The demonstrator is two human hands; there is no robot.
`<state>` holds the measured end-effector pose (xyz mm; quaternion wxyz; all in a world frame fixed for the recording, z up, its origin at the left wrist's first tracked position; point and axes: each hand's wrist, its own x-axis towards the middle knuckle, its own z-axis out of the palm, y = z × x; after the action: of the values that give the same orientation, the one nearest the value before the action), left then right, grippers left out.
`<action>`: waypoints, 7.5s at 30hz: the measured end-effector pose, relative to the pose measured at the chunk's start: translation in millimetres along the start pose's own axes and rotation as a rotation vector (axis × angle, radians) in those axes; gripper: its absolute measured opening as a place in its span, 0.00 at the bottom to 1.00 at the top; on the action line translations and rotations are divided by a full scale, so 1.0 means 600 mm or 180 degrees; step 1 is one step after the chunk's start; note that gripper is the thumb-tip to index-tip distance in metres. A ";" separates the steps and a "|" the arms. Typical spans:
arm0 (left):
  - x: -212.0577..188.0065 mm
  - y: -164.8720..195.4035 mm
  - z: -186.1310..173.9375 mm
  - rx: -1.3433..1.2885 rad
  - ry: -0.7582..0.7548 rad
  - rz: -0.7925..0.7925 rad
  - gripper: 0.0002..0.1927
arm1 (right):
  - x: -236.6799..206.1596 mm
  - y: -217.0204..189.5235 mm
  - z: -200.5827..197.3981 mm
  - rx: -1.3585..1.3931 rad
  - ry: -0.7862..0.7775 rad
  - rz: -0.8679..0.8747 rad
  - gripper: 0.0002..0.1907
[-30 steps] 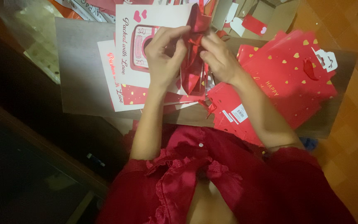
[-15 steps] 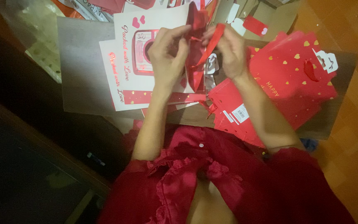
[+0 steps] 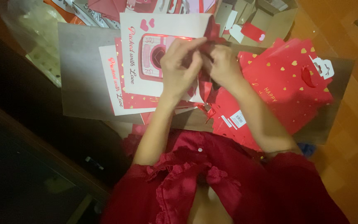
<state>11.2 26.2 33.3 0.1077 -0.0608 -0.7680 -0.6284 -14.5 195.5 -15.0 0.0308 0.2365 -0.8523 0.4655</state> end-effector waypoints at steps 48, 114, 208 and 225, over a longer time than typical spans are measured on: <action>-0.034 -0.058 0.011 0.0583 0.1398 0.0247 0.14 | 0.000 0.064 -0.100 0.3726 0.1670 0.0520 0.23; -0.016 -0.046 -0.019 0.2062 -0.0598 0.0079 0.34 | 0.047 -0.015 -0.027 0.0124 0.0143 0.0673 0.11; -0.042 -0.027 -0.021 0.1061 0.0878 0.0590 0.21 | 0.024 0.037 -0.007 0.2451 0.0782 0.0845 0.16; -0.045 -0.029 -0.014 0.0842 0.0871 0.0463 0.20 | 0.035 0.021 0.003 0.2412 -0.0059 0.1564 0.21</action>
<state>34.1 15.5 12.1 0.2633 -0.0155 -0.8156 -0.5150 -37.9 191.8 -20.1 -0.1770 0.0258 -0.6528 0.7361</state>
